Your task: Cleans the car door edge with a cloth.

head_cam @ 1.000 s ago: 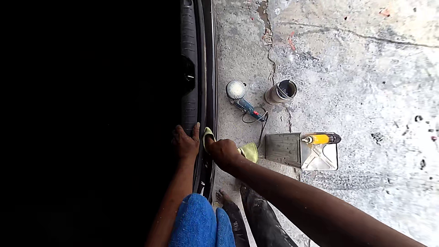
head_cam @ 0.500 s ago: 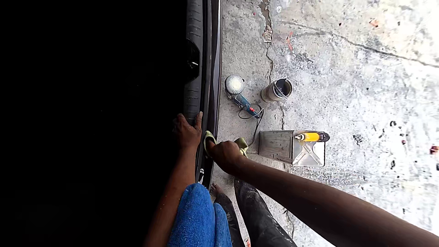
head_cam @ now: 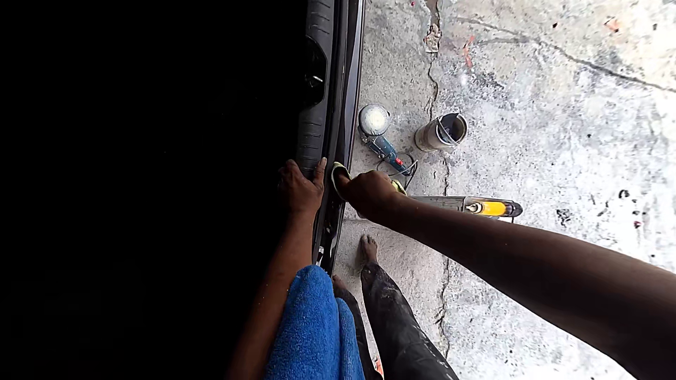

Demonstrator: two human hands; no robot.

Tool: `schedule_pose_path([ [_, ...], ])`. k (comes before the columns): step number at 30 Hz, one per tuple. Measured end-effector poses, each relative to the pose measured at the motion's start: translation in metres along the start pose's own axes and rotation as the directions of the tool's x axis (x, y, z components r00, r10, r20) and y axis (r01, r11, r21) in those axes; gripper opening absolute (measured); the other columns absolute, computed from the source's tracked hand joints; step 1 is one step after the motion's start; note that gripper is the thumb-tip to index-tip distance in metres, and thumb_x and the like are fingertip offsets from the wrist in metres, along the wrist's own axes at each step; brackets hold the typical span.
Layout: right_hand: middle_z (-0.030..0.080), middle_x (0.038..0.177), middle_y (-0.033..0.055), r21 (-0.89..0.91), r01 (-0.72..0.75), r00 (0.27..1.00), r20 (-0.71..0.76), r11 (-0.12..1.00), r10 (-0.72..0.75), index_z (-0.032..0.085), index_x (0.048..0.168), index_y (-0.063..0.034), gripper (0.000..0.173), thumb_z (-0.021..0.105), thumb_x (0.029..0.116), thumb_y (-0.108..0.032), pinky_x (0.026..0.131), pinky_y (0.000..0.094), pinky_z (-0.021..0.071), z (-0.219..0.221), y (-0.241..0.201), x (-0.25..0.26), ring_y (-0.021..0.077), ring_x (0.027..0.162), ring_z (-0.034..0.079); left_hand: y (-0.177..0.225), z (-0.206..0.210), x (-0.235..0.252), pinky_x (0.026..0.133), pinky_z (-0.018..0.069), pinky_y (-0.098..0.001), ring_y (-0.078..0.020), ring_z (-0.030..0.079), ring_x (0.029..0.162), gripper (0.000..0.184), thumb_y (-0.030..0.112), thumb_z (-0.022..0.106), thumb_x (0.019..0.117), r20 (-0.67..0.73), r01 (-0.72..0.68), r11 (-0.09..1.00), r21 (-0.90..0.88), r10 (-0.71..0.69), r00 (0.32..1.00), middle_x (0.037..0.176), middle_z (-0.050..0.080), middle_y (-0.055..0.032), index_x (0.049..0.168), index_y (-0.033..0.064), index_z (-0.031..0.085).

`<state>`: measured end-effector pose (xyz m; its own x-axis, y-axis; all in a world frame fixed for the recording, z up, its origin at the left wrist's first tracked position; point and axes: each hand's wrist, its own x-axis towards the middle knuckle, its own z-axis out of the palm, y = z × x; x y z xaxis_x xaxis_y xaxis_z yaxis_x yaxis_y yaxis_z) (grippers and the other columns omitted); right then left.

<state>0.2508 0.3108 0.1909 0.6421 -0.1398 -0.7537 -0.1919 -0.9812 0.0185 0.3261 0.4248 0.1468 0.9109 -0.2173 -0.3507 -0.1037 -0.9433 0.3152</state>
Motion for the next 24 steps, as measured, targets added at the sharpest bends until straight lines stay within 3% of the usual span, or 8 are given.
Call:
schedule_pose_path([
  [5,0.066,0.083,0.0195,0.072,0.096,0.994,0.055,0.993,-0.100,0.049,0.138,-0.0045,0.041,0.051,0.0978,0.004,0.065,0.0549,0.0552,0.027,-0.029,-0.025,0.0422,0.081,0.070,-0.003,-0.002,0.000,0.090,0.0559,-0.0526,-0.0351,0.067,0.112,0.089,0.080,0.043,0.0932,0.020,0.003,1.000,0.023,-0.004,1.000,0.130,0.061,-0.0209,0.138,0.0034,0.053],
  [8,0.067,0.086,0.0197,0.089,0.158,0.980,0.110,0.983,-0.167,0.041,0.151,-0.0107,0.055,0.050,0.0992,0.004,0.067,0.0547,0.0559,0.037,-0.028,-0.038,0.0424,0.084,0.071,-0.001,0.001,0.002,0.092,0.0547,-0.0528,-0.0353,0.066,0.114,0.088,0.078,0.046,0.0935,0.007,-0.005,1.000,0.004,0.005,1.000,0.131,0.061,-0.0220,0.138,0.0023,0.053],
  [13,0.066,0.081,0.0198,0.056,0.018,0.995,-0.099,0.998,-0.012,0.039,0.150,-0.0091,0.053,0.050,0.0998,0.001,0.061,0.0557,0.0544,-0.001,0.024,0.010,0.0439,0.080,0.071,0.000,0.003,0.001,0.091,0.0548,-0.0527,-0.0352,0.066,0.113,0.088,0.079,0.046,0.0930,-0.018,-0.010,1.000,0.016,0.011,1.000,0.129,0.062,-0.0213,0.137,0.0027,0.053],
  [15,0.066,0.081,0.0197,0.071,0.028,0.989,-0.144,0.997,-0.017,0.043,0.150,-0.0071,0.053,0.051,0.0984,0.001,0.061,0.0553,0.0542,0.002,0.017,0.016,0.0434,0.079,0.070,-0.002,0.000,0.002,0.091,0.0556,-0.0517,-0.0344,0.067,0.111,0.088,0.079,0.046,0.0930,-0.022,-0.009,1.000,0.029,0.010,1.000,0.128,0.062,-0.0209,0.136,0.0025,0.054],
  [18,0.067,0.083,0.0195,0.144,0.137,0.990,-0.051,0.980,-0.131,0.047,0.146,-0.0063,0.049,0.052,0.0978,0.000,0.064,0.0564,0.0553,0.038,-0.016,-0.019,0.0426,0.080,0.070,-0.004,0.003,0.001,0.091,0.0552,-0.0518,-0.0344,0.067,0.112,0.090,0.081,0.044,0.0923,-0.021,-0.013,0.999,0.044,0.014,1.000,0.128,0.063,-0.0205,0.136,0.0031,0.054],
  [21,0.067,0.092,0.0212,0.227,0.211,0.970,0.074,0.951,-0.233,0.046,0.146,-0.0104,0.047,0.051,0.1003,0.000,0.069,0.0579,0.0563,0.077,-0.036,-0.055,0.0436,0.085,0.070,-0.002,0.005,0.000,0.089,0.0557,-0.0528,-0.0354,0.067,0.111,0.089,0.081,0.044,0.0925,-0.034,-0.017,0.999,0.044,0.019,0.999,0.128,0.063,-0.0210,0.135,0.0032,0.054],
  [24,0.065,0.104,0.0230,0.287,0.119,0.991,0.024,0.950,-0.131,0.043,0.152,-0.0177,0.052,0.051,0.1019,-0.003,0.068,0.0564,0.0575,0.076,-0.012,-0.031,0.0423,0.083,0.071,-0.003,0.004,0.000,0.089,0.0555,-0.0533,-0.0351,0.068,0.110,0.089,0.080,0.045,0.0926,-0.037,-0.012,0.999,0.046,0.013,0.999,0.129,0.062,-0.0216,0.136,0.0026,0.053],
])
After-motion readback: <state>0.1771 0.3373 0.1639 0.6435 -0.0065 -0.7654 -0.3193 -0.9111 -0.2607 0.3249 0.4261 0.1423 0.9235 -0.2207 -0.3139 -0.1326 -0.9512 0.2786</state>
